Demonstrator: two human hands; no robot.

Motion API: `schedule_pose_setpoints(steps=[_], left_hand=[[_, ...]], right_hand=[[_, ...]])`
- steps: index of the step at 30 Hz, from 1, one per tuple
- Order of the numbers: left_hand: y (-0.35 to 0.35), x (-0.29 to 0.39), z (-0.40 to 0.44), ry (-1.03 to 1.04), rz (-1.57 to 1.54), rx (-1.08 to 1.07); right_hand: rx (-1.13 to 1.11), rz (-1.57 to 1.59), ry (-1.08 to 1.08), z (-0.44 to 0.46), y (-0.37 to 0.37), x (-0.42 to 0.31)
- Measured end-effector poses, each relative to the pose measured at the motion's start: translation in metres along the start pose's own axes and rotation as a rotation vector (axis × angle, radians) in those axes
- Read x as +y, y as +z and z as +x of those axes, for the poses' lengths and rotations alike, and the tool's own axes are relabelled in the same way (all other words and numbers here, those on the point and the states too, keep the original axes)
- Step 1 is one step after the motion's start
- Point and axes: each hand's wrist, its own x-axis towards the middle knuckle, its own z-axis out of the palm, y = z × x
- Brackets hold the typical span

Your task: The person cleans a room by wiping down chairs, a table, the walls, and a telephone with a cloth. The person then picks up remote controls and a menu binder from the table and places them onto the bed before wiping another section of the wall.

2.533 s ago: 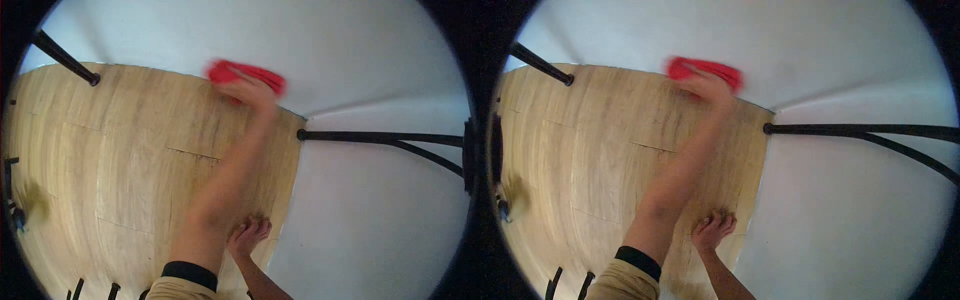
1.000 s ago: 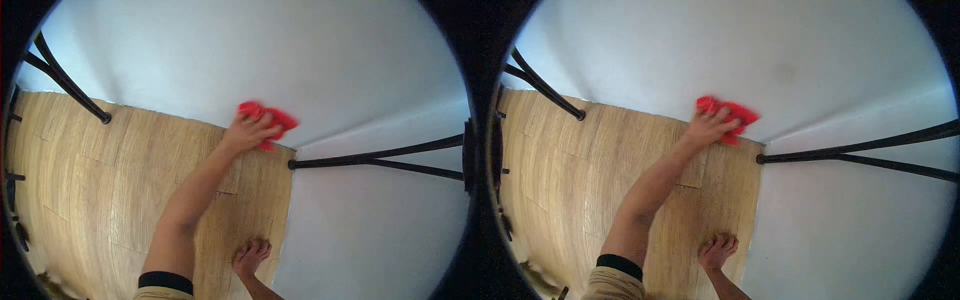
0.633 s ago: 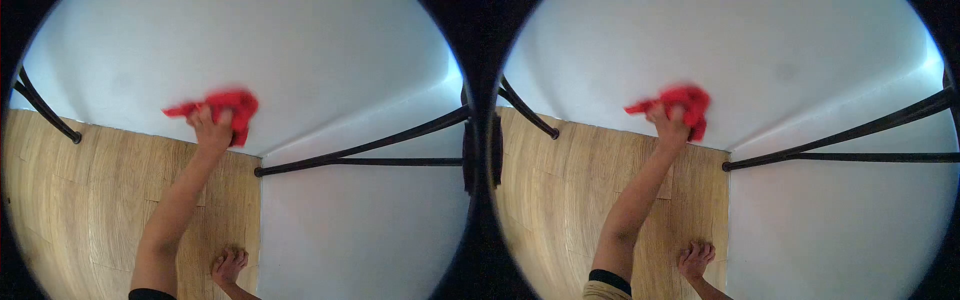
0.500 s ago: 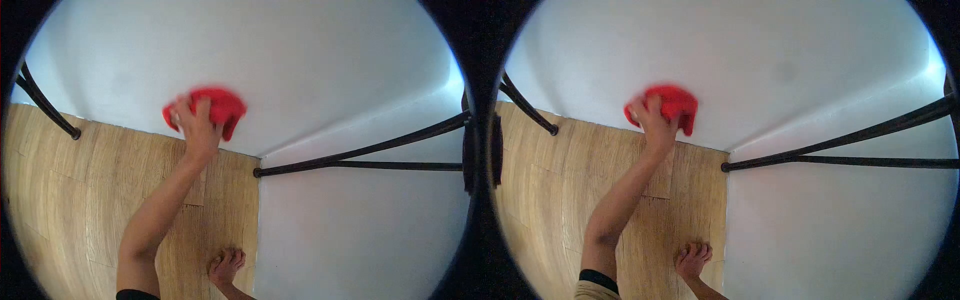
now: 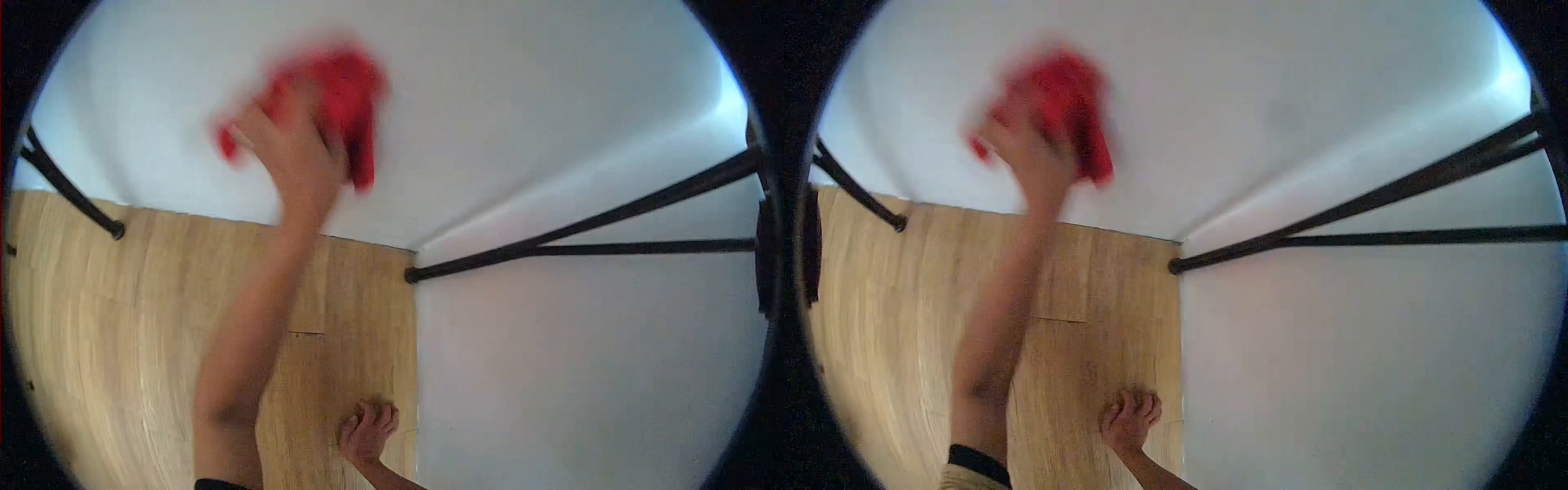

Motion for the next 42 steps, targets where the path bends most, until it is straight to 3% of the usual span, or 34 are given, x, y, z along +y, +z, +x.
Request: schedule_pose_setpoints(steps=[1,3,5,8,10,11,13,14,16,19,22,24,27,28,29,32,34,39,41,42], left_hand=[[-0.009,0.025,0.064,0.054,-0.030,0.210],[0.016,0.079,0.126,-0.008,0.012,0.304],[0.038,0.119,0.108,0.125,0.002,0.367],[0.080,0.135,-0.016,0.689,0.003,0.158],[0.100,0.063,-0.130,1.116,-0.017,-0.267],[0.089,0.021,-0.157,1.093,-0.029,-0.511],[0.056,0.001,-0.158,0.927,-0.022,-0.685],[0.039,0.013,-0.124,0.791,0.028,-0.602],[0.036,0.060,-0.041,0.460,-0.219,-0.169],[0.029,0.084,0.022,0.482,-0.192,0.086],[0.016,-0.015,0.025,0.372,-0.107,0.065],[-0.007,-0.103,0.037,0.143,-0.132,0.089],[-0.056,-0.222,0.067,-0.240,-0.522,0.354],[-0.069,-0.242,0.067,-0.302,-0.654,0.442],[-0.074,-0.243,0.064,-0.392,-0.591,0.485],[-0.050,-0.206,0.007,-0.599,-0.330,0.254],[-0.052,-0.194,-0.010,-0.619,-0.292,0.105],[-0.084,-0.252,0.052,-0.598,-0.359,0.449],[-0.061,-0.228,0.034,-0.699,-0.290,0.501],[-0.040,-0.206,0.007,-0.767,-0.246,0.428]], right_hand=[[-0.007,-0.006,-0.005,-0.001,0.000,-0.001],[-0.002,-0.016,-0.003,0.002,-0.005,-0.007],[-0.051,-0.002,-0.049,0.006,-0.017,-0.013],[-0.090,-0.047,-0.017,-0.001,-0.001,-0.001],[-0.080,-0.044,-0.024,0.001,-0.003,-0.004],[-0.073,-0.037,-0.022,0.001,-0.007,-0.004],[-0.050,-0.043,-0.006,0.002,-0.010,-0.004],[-0.016,-0.045,-0.019,0.003,-0.008,-0.003],[-0.021,-0.032,-0.050,0.002,-0.005,0.003],[0.018,-0.032,-0.094,-0.005,0.006,0.007],[0.002,-0.052,-0.108,-0.007,-0.003,0.006],[0.037,-0.041,-0.126,-0.002,-0.004,0.001],[-0.009,-0.104,-0.075,-0.002,0.000,0.005],[0.001,-0.096,-0.065,-0.003,0.002,0.005],[0.001,-0.090,-0.057,-0.005,0.003,0.006],[0.010,-0.103,-0.095,-0.004,0.006,0.010],[0.022,-0.080,-0.086,-0.005,0.007,0.011],[0.044,-0.100,-0.107,-0.003,0.008,0.013],[0.031,-0.114,-0.099,-0.005,0.011,0.011],[0.020,-0.124,-0.099,-0.009,0.004,0.012]])
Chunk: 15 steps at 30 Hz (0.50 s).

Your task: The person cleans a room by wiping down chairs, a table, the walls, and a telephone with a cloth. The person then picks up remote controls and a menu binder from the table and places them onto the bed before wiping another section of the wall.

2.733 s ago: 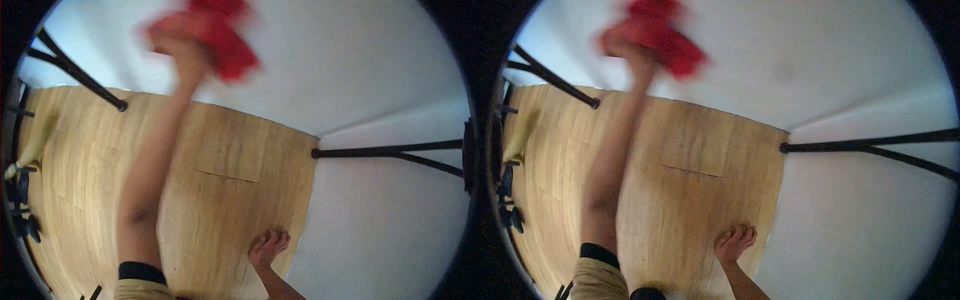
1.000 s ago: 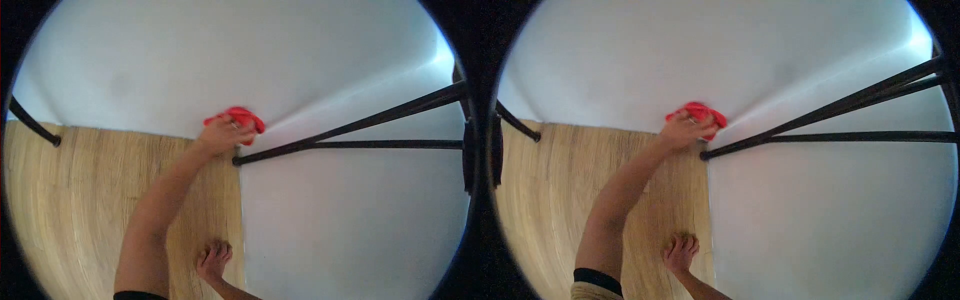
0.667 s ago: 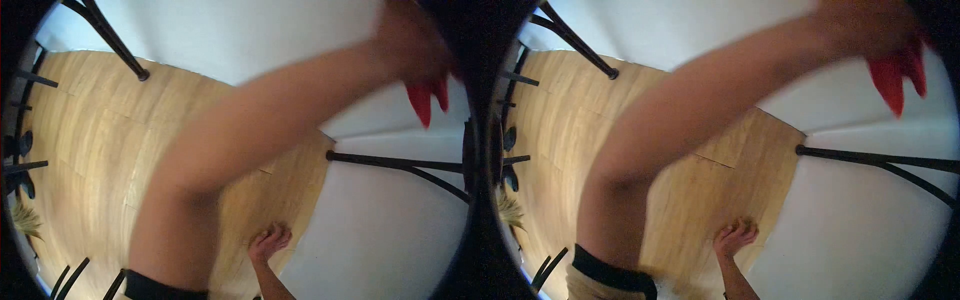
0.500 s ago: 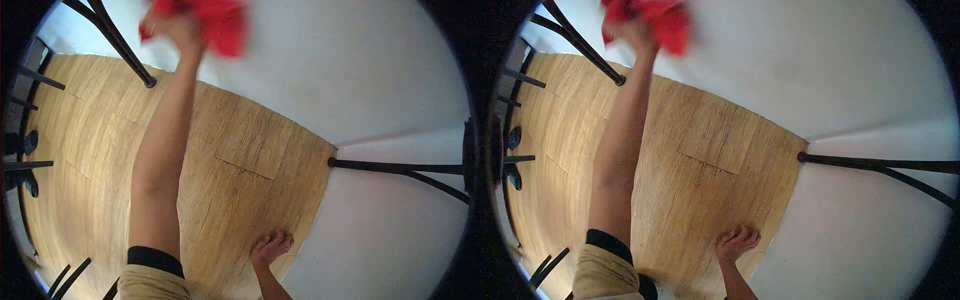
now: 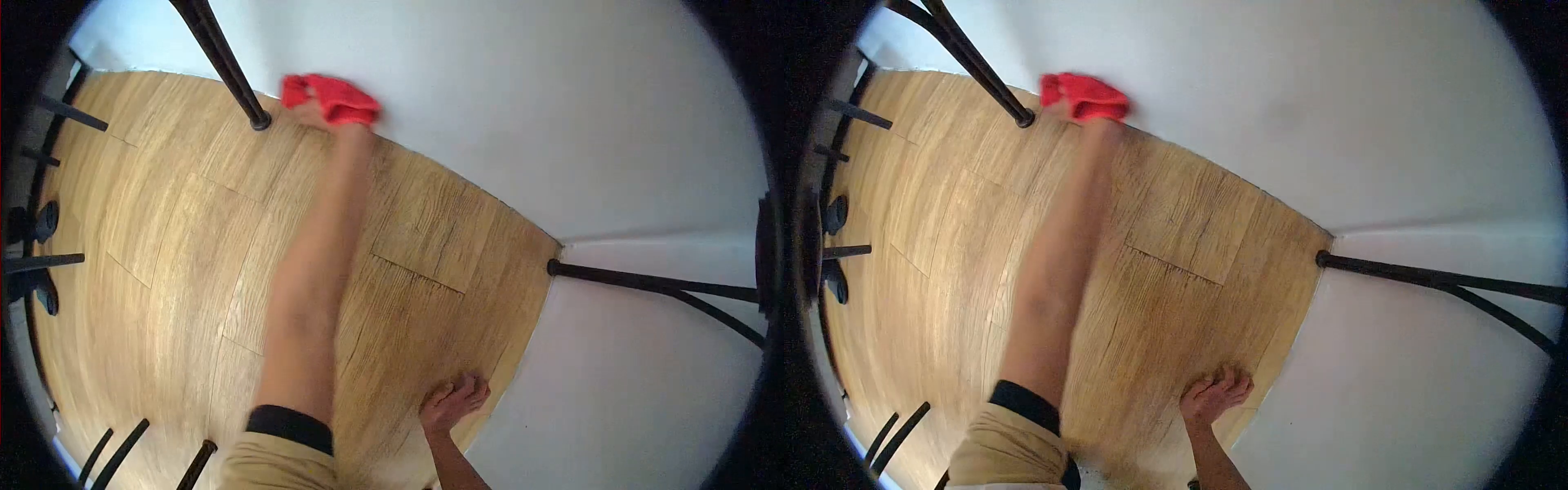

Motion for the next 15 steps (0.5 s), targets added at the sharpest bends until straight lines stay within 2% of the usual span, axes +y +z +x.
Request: schedule_pose_setpoints(steps=[3,5,6,8,9,10,11,12,13,14,15], left_hand=[[-0.004,-0.021,-0.145,-0.267,0.085,-0.413],[-0.036,-0.011,-0.201,-0.550,-0.117,-0.835],[-0.064,0.006,-0.209,-0.646,-0.209,-1.015],[-0.149,0.061,-0.197,-0.616,-0.220,-1.283],[-0.200,0.099,-0.177,-0.663,-0.031,-1.294],[-0.259,0.107,-0.161,-0.158,0.200,-1.305],[-0.300,0.134,-0.140,-0.043,0.336,-1.318],[-0.341,0.161,-0.129,-0.014,0.568,-1.203],[-0.377,0.172,-0.127,-0.006,0.577,-1.007],[-0.419,0.174,-0.123,-0.002,0.693,-0.915],[-0.463,0.171,-0.117,0.228,0.847,-0.902]], right_hand=[[-0.001,0.034,-0.041,0.006,-0.007,-0.007],[0.001,0.022,-0.011,0.012,-0.004,-0.010],[-0.012,0.020,0.001,0.012,0.001,-0.007],[0.051,0.085,-0.053,0.011,0.011,0.003],[0.052,0.180,0.041,0.014,0.005,-0.005],[0.056,0.271,0.144,0.017,0.000,-0.014],[0.043,0.161,0.105,0.014,-0.001,-0.011],[0.035,0.062,0.054,0.013,0.002,-0.007],[0.044,0.068,0.045,0.013,0.004,-0.005],[0.060,0.075,0.041,0.013,0.005,-0.005],[0.049,0.041,0.049,0.013,0.006,-0.005]])
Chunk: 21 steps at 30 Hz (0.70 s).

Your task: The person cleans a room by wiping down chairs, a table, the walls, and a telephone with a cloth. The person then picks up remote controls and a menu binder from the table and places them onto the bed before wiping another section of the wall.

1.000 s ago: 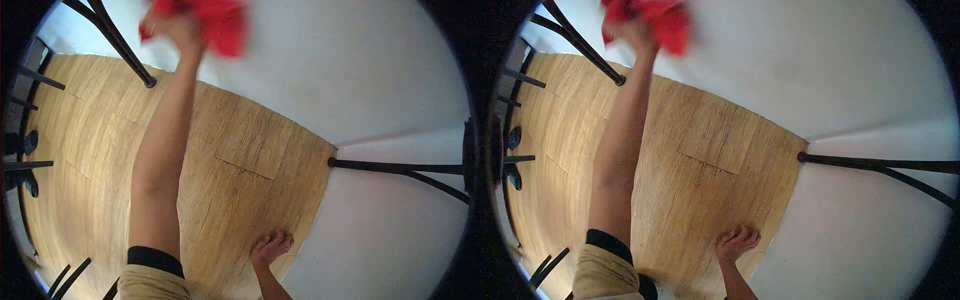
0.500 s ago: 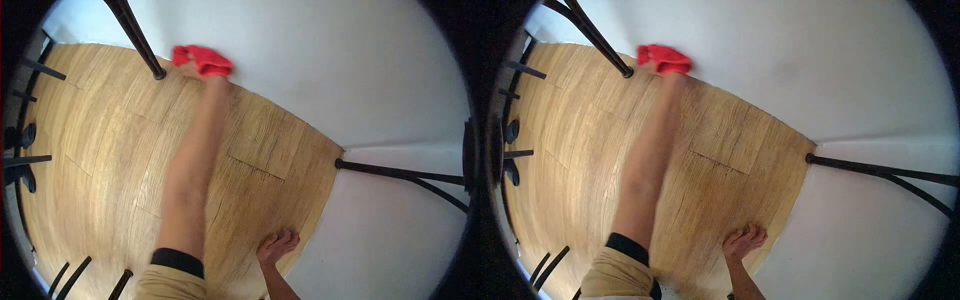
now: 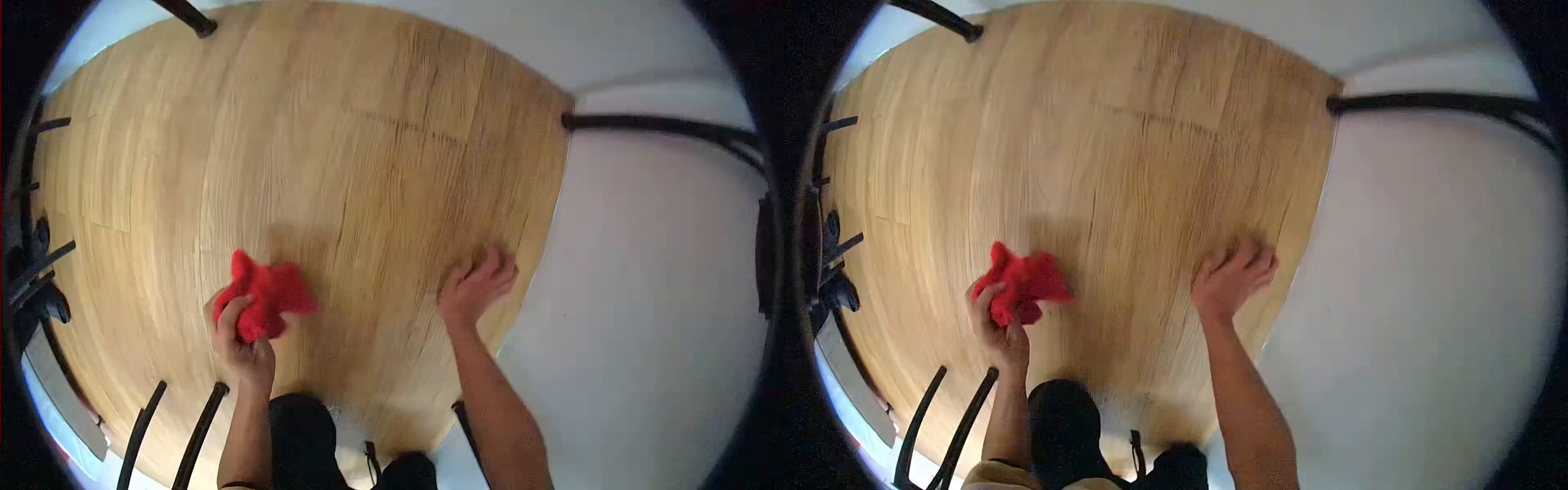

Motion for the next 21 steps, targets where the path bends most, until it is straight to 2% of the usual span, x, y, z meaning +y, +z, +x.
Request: schedule_pose_setpoints(steps=[1,2,4,7,9,11,13,14,16,17,19,21], left_hand=[[0.002,-0.037,-0.023,0.000,0.009,-0.028],[-0.003,-0.081,-0.060,0.240,0.225,-0.053],[0.002,-0.110,-0.076,0.498,0.431,-0.081],[0.004,-0.101,-0.074,0.419,0.486,-0.160],[0.016,-0.091,-0.070,0.407,0.459,-0.050],[0.017,-0.099,-0.069,0.396,0.428,-0.077],[0.015,-0.107,-0.063,0.424,0.474,-0.101],[0.018,-0.101,-0.065,0.437,0.475,-0.057],[0.020,-0.100,-0.064,0.475,0.542,0.002],[0.021,-0.108,-0.061,0.503,0.602,0.025],[0.022,-0.114,-0.055,0.538,0.617,0.016],[0.031,-0.089,-0.070,0.509,0.604,0.117]], right_hand=[[-0.014,-0.035,0.011,-0.002,-0.002,-0.001],[-0.011,-0.052,0.012,-0.014,-0.002,-0.001],[0.056,-0.075,-0.001,0.002,0.000,-0.003],[0.152,-0.148,-0.024,-0.003,0.010,0.000],[0.175,-0.080,-0.001,-0.003,0.013,0.000],[0.136,0.018,-0.012,-0.006,0.013,0.006],[0.203,0.063,0.027,-0.001,0.027,0.020],[0.193,0.033,0.025,-0.016,0.015,0.024],[0.154,0.461,0.133,-0.043,-0.023,0.006],[0.137,0.681,0.193,-0.058,-0.038,-0.006],[0.220,0.815,0.132,-0.127,-0.053,-0.009],[0.164,0.548,-0.031,-0.247,-0.065,0.019]])
